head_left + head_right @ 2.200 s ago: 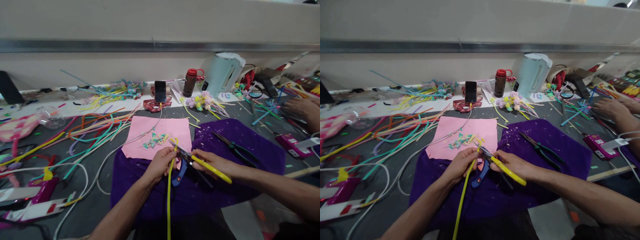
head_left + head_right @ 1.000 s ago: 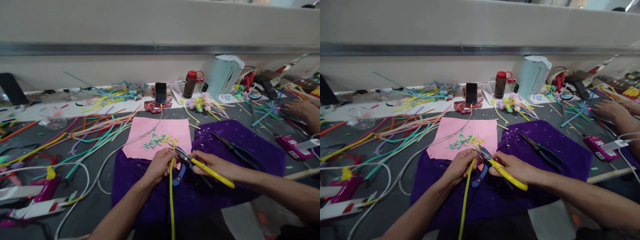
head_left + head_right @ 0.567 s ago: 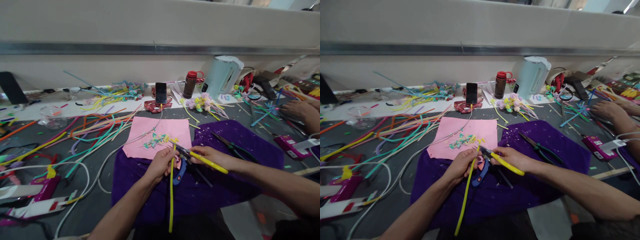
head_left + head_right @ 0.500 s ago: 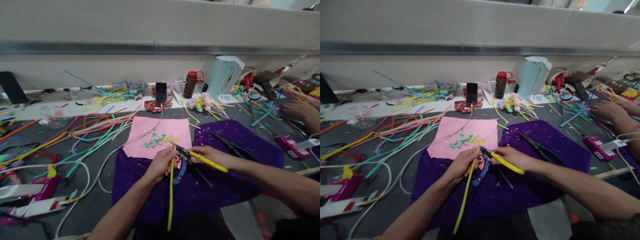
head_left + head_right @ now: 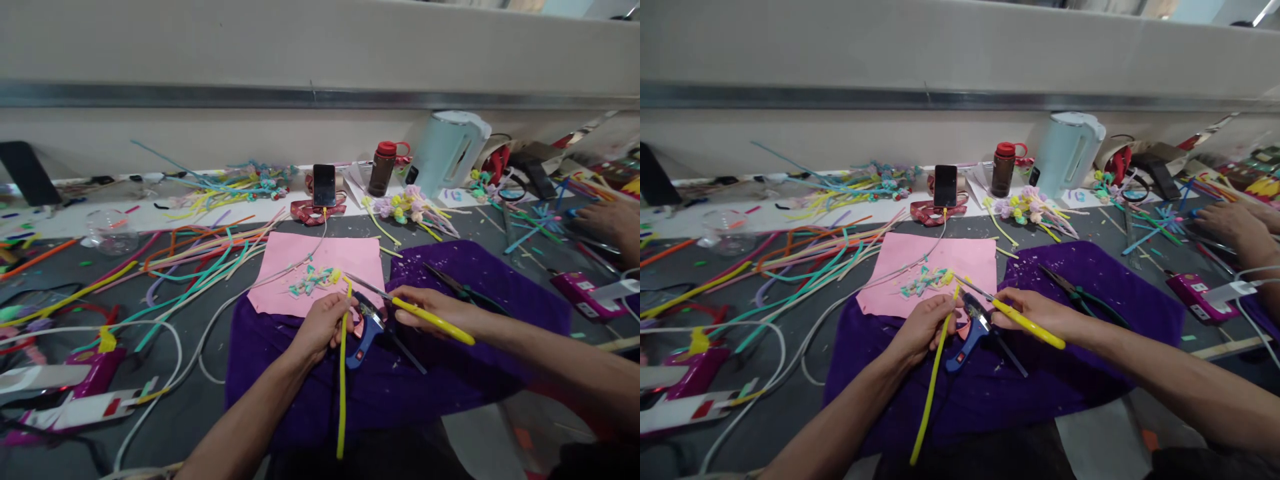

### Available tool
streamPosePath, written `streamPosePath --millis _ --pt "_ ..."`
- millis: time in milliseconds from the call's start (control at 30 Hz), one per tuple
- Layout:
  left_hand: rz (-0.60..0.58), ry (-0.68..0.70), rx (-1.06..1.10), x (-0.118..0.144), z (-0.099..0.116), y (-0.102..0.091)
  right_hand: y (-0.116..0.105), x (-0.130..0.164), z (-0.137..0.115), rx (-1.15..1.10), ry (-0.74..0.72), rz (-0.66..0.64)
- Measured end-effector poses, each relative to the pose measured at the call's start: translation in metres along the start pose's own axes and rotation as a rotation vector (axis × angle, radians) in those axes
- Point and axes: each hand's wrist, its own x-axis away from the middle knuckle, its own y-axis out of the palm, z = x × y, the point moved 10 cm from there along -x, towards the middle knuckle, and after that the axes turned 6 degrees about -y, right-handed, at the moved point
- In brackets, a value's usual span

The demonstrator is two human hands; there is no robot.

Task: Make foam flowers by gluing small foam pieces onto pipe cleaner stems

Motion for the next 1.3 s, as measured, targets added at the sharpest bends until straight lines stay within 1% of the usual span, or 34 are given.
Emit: streamPosePath --millis 67,167,300,467,600,700,800,900,1000,1133,1200,1300 --pt "-0.004 0.027 0.03 0.002 0.004 0.0 0.005 0.006 0.001 -0.015 -0.009 -0.034" --pt "-0.031 0.032 0.049 0.003 0.005 0.005 0.014 0.01 0.004 0.014 -0.055 -0.078" --pt "-0.051 0.024 0.047 0.005 0.003 0.009 0.018 0.004 0.007 0.087 -0.116 -0.049" --pt "-0.036 0.011 0.048 0.004 0.001 0.007 0.022 -0.006 0.009 0.023 -0.14 -0.018" --pt "-0.019 0.005 0.028 0.003 0.001 0.004 0.018 -0.012 0.005 -0.015 -0.135 -0.006" --pt "-0.028 -0.028 0.0 0.001 -0.003 0.004 0.011 -0.017 0.008 -0.026 -0.076 -0.002" --pt "-0.034 -0.051 -0.024 0.0 -0.007 0.004 0.005 -0.022 0.013 0.005 -0.023 -0.002" --pt "-0.04 -0.061 -0.039 -0.001 -0.01 0.004 0.003 -0.023 0.012 0.029 -0.021 -0.009" --pt "-0.039 -0.062 -0.037 -0.001 -0.009 0.004 0.002 -0.018 0.009 0.023 0.007 -0.005" --pt "-0.003 -0.033 0.007 0.001 -0.002 0.001 0.0 -0.001 0.01 0.01 0.059 0.008" --pt "0.005 -0.02 0.027 0.002 0.0 0.001 0.004 0.005 0.009 0.011 0.032 -0.027" --pt "-0.024 -0.007 0.032 0.003 0.002 0.006 0.008 0.007 0.006 0.074 -0.066 -0.057"
